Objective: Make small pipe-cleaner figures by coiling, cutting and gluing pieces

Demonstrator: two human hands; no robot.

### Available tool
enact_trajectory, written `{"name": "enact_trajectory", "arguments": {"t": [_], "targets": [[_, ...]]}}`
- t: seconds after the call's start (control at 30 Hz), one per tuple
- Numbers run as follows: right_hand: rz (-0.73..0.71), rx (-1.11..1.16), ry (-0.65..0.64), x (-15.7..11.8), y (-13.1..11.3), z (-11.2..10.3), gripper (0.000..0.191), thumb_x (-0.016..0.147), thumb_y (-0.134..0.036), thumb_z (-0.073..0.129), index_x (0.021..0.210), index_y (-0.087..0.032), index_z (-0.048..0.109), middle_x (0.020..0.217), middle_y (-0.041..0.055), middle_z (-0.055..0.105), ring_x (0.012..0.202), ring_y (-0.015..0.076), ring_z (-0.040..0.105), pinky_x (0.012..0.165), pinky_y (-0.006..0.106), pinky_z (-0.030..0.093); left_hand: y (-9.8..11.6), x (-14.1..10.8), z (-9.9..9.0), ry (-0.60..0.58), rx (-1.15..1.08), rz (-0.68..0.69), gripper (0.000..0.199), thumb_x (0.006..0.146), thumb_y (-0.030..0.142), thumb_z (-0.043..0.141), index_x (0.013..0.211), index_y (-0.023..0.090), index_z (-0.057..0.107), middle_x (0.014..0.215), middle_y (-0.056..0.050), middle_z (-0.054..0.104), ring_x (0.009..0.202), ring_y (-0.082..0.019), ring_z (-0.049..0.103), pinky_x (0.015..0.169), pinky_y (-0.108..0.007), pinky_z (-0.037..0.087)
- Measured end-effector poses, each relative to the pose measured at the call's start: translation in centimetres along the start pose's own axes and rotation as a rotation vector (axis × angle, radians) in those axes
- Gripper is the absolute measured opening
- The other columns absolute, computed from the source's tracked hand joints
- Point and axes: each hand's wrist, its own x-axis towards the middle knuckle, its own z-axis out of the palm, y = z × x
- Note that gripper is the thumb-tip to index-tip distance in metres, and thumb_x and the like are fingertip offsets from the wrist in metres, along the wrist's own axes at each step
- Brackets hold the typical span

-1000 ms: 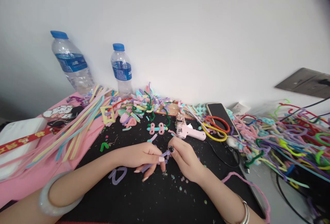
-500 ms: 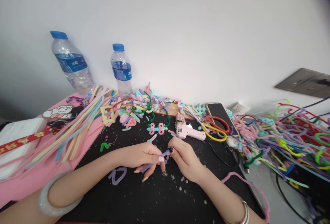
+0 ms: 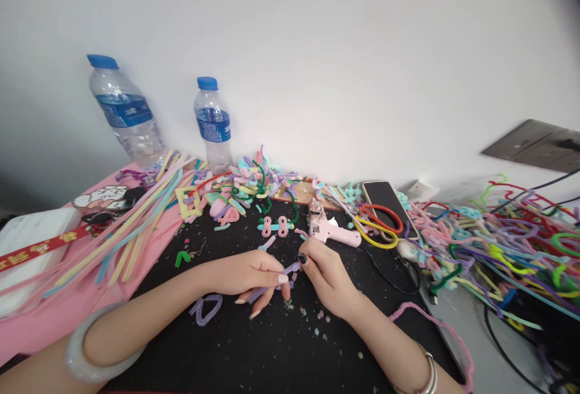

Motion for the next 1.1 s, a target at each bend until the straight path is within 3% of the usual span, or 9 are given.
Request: {"name": "enact_trajectory", "arguments": {"t": [0.23, 0.53, 0.7, 0.77, 0.93, 1.1], "targets": [[0.012, -0.032, 0.084, 0.0, 0.1, 0.0, 0.029, 0.090, -0.020, 0.041, 0.062, -0.020, 0.036, 0.062, -0.0014, 0.043, 0.057, 0.0124, 0.040, 0.053, 0.026, 0.032, -0.1, 0.0, -0.1, 0.010, -0.002, -0.008, 0.039, 0.092, 0.043, 0.042, 0.087, 0.011, 0.064, 0.047, 0.002, 0.056, 0.029, -0.004, 0.034, 0.032, -0.015, 0.024], [0.033, -0.052, 0.294, 0.2, 0.4, -0.4, 0.016, 0.087, -0.016, 0.043, 0.071, -0.020, 0.041, 0.066, -0.0012, 0.043, 0.061, 0.0136, 0.040, 0.057, 0.027, 0.033, -0.2, 0.1, -0.2, 0.035, -0.043, -0.034, 0.038, 0.091, 0.044, 0.044, 0.087, 0.011, 0.063, 0.047, 0.002, 0.057, 0.029, -0.004, 0.036, 0.032, -0.015, 0.025], [0.075, -0.207, 0.399, 0.5, 1.0, -1.0, 0.009, 0.080, -0.011, 0.045, 0.081, -0.020, 0.046, 0.080, 0.0038, 0.051, 0.076, 0.0192, 0.047, 0.069, 0.032, 0.038, -0.3, 0.1, -0.4, 0.049, -0.086, -0.012, 0.037, 0.092, 0.042, 0.044, 0.088, 0.011, 0.063, 0.047, 0.001, 0.058, 0.029, -0.004, 0.035, 0.032, -0.015, 0.024], [0.118, -0.323, 0.420, 0.6, 1.5, -1.2, 0.020, 0.075, -0.009, 0.047, 0.092, -0.019, 0.049, 0.094, 0.0079, 0.055, 0.089, 0.0236, 0.049, 0.077, 0.037, 0.038, -0.3, 0.1, -0.4, 0.061, -0.103, -0.001, 0.036, 0.092, 0.041, 0.044, 0.087, 0.011, 0.062, 0.048, 0.001, 0.059, 0.028, -0.004, 0.035, 0.031, -0.015, 0.023], [0.325, -0.601, 0.363, 0.8, 2.7, -1.7, 0.044, 0.068, -0.010, 0.047, 0.111, -0.018, 0.047, 0.119, 0.0123, 0.051, 0.112, 0.0308, 0.045, 0.089, 0.046, 0.033, -0.4, 0.2, -0.4, 0.117, -0.172, 0.045, 0.034, 0.092, 0.043, 0.042, 0.087, 0.013, 0.056, 0.051, 0.001, 0.061, 0.026, -0.003, 0.034, 0.029, -0.014, 0.022], [0.467, -0.730, 0.252, 0.7, 3.5, -1.9, 0.044, 0.070, -0.018, 0.050, 0.114, -0.019, 0.051, 0.112, 0.0113, 0.055, 0.107, 0.0313, 0.048, 0.085, 0.046, 0.036, -0.5, 0.2, -0.3, 0.177, -0.202, 0.075, 0.033, 0.092, 0.045, 0.042, 0.088, 0.014, 0.055, 0.050, 0.004, 0.055, 0.029, -0.004, 0.038, 0.031, -0.014, 0.027]]}}
